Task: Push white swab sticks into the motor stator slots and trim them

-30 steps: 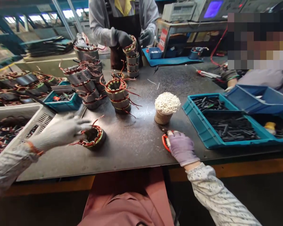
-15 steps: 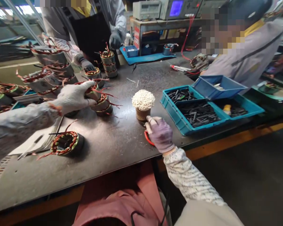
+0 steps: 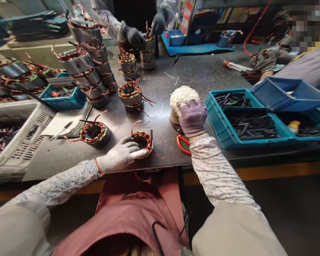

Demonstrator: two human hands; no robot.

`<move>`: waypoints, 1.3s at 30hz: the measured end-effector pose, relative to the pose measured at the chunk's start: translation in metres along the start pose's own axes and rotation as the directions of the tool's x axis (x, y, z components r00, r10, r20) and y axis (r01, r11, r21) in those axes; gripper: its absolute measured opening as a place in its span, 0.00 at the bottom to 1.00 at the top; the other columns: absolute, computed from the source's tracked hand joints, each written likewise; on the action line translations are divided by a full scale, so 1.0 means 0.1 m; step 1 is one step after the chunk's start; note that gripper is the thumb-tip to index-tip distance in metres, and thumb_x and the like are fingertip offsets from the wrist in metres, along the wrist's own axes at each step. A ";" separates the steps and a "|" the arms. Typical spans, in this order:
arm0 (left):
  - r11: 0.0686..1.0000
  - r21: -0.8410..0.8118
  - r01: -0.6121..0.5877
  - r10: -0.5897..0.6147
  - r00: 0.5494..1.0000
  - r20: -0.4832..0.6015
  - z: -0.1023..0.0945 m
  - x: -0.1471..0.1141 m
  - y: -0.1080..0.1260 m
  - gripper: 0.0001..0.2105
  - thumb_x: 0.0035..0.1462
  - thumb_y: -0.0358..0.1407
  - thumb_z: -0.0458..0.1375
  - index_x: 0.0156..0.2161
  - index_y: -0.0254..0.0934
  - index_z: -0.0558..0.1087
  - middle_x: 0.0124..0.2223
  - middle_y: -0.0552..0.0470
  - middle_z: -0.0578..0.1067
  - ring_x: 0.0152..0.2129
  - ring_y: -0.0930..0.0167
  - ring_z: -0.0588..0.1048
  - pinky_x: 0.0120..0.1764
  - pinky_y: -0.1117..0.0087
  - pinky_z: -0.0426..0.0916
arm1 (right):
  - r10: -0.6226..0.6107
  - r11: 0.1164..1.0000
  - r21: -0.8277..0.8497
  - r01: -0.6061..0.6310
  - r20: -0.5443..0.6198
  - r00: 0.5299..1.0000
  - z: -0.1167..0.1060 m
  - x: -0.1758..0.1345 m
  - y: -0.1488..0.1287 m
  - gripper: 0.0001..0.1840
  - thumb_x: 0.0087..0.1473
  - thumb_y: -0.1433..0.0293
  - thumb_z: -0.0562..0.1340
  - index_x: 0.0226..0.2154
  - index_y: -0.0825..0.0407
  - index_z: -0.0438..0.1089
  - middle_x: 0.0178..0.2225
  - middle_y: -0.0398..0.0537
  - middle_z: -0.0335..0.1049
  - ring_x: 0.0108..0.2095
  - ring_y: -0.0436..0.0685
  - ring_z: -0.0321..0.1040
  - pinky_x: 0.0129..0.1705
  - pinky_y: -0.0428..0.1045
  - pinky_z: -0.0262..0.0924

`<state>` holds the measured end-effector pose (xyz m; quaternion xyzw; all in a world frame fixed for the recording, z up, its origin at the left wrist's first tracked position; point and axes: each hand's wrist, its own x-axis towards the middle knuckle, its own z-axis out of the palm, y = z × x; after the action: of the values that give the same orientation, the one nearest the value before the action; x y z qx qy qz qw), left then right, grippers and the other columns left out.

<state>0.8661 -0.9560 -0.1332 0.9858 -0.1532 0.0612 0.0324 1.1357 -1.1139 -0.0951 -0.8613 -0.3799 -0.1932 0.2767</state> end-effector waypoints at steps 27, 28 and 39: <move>0.915 -0.030 0.403 -0.390 0.900 0.195 -0.26 0.28 0.12 0.19 0.55 0.33 0.60 0.53 0.43 0.72 0.46 0.47 0.78 0.44 0.60 0.76 0.46 0.61 0.69 | 0.162 0.541 0.841 0.021 -0.129 0.978 -0.44 -1.18 -0.74 0.04 0.55 0.68 0.66 0.34 0.50 0.77 0.25 0.42 0.74 0.22 0.50 0.71 0.23 0.45 0.68; 0.921 -0.003 0.390 -0.382 0.905 0.188 -0.26 0.29 0.17 0.17 0.56 0.32 0.59 0.52 0.41 0.73 0.45 0.46 0.78 0.44 0.60 0.76 0.46 0.61 0.69 | 0.164 0.546 0.836 -0.045 -0.054 0.985 -0.41 -1.38 -0.77 0.05 0.57 0.68 0.64 0.36 0.49 0.76 0.28 0.43 0.75 0.24 0.51 0.73 0.25 0.46 0.70; 0.965 0.006 0.263 -0.263 0.964 0.039 -0.26 0.02 0.03 0.30 0.56 0.36 0.62 0.63 0.37 0.62 0.62 0.39 0.66 0.61 0.55 0.63 0.63 0.48 0.50 | -0.444 0.641 0.716 0.275 0.055 0.894 -0.40 -2.19 -0.83 0.15 0.62 0.75 0.55 0.48 0.45 0.69 0.46 0.49 0.76 0.51 0.54 0.73 0.53 0.53 0.70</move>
<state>0.8638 -0.9574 -0.1072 0.9984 -0.0215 0.0369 0.0369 0.9283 -1.2129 -0.1561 -0.6168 -0.6172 0.0106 0.4884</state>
